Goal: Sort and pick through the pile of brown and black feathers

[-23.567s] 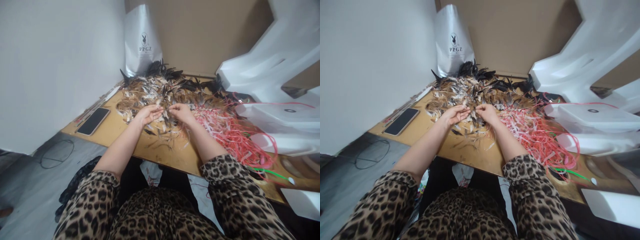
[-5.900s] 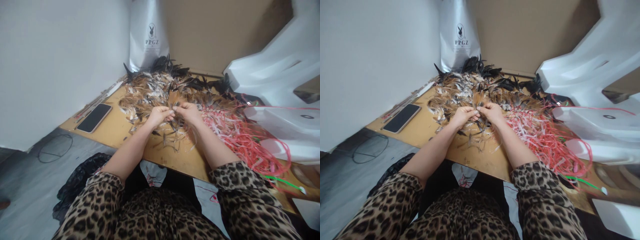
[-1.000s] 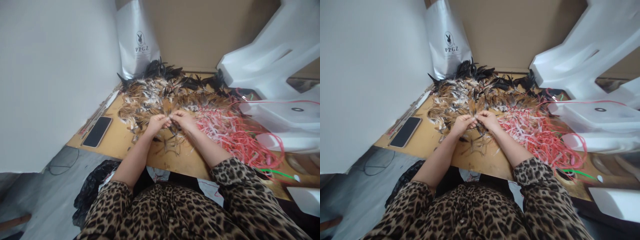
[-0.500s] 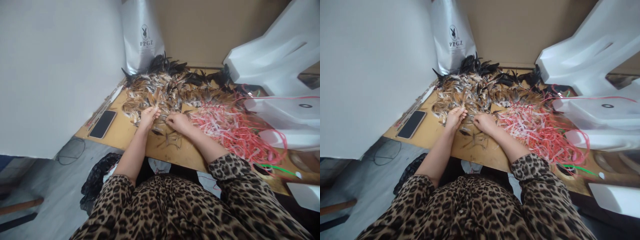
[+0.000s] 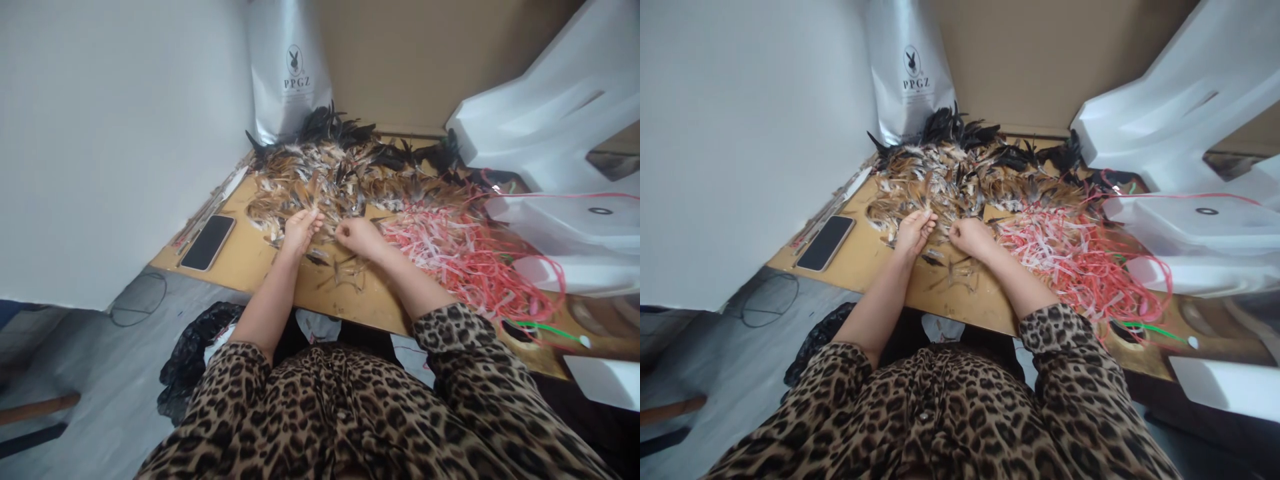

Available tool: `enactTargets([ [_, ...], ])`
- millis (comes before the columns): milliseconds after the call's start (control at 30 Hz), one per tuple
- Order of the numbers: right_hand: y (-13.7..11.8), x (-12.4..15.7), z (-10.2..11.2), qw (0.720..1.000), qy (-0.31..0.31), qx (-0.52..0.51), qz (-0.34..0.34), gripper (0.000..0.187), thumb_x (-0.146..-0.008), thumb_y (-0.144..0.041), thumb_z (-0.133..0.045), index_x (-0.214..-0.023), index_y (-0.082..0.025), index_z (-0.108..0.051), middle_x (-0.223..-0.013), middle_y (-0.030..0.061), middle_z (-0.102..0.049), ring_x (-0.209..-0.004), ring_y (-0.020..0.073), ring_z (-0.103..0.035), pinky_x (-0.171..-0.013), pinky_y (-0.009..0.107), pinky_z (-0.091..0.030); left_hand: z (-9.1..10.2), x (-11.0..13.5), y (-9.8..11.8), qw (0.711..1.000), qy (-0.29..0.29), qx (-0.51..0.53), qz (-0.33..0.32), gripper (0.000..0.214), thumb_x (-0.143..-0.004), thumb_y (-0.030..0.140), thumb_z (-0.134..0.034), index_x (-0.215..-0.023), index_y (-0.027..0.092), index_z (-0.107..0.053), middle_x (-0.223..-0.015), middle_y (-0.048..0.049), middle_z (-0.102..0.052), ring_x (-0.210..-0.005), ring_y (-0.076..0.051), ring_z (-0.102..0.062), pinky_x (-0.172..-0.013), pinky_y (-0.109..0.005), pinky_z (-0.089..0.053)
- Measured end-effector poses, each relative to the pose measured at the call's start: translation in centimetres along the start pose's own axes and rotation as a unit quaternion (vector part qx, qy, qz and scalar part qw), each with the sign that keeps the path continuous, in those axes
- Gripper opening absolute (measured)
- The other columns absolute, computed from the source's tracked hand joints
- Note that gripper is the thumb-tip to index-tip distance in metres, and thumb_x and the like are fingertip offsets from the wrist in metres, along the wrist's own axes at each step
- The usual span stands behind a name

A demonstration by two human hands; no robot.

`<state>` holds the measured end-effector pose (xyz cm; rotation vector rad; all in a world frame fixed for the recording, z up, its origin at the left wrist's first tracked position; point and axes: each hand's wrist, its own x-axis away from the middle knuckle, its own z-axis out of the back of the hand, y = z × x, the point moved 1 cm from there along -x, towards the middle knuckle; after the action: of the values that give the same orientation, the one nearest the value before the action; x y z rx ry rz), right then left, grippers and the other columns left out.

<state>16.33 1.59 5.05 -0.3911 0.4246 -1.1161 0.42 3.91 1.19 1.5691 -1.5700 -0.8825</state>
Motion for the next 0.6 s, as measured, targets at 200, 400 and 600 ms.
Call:
enactTargets([
  [200, 1.5, -0.6, 0.3, 0.894, 0.042, -0.428, -0.127, 0.023, -0.062, -0.035, -0.066, -0.069, -0.015, -0.058, -0.045, -0.0048, -0.048, -0.039, 0.0053, -0.035, -0.042, 0.02, -0.025, -0.4, 0.4, -0.1, 0.999, -0.033, -0.026, 0.025, 0.02, -0.066, 0.028, -0.07, -0.074, 0.011, -0.062, -0.075, -0.0048, -0.068, -0.054, -0.004, -0.058, -0.048, -0.013, -0.042],
  [400, 1.4, -0.6, -0.3, 0.812, 0.062, -0.564, -0.139, 0.03, -0.052, -0.035, -0.075, -0.064, -0.015, -0.056, -0.041, -0.0069, -0.044, -0.039, 0.0043, -0.033, -0.04, 0.019, -0.021, -1.2, 1.1, -0.3, 0.989, -0.095, -0.08, 0.082, 0.025, -0.065, 0.029, -0.071, -0.077, 0.009, -0.064, -0.079, -0.0082, -0.069, -0.056, -0.007, -0.06, -0.049, -0.015, -0.043],
  [600, 1.5, -0.8, -1.3, 0.819, 0.108, -0.55, -0.124, 0.03, -0.052, -0.036, -0.074, -0.065, -0.015, -0.058, -0.058, -0.0033, -0.057, -0.051, 0.0068, -0.047, -0.052, 0.021, -0.038, -1.6, 1.2, -0.7, 0.982, -0.125, -0.102, 0.1, 0.028, -0.065, 0.033, -0.071, -0.077, 0.009, -0.065, -0.08, -0.0092, -0.069, -0.056, -0.007, -0.06, -0.049, -0.014, -0.042],
])
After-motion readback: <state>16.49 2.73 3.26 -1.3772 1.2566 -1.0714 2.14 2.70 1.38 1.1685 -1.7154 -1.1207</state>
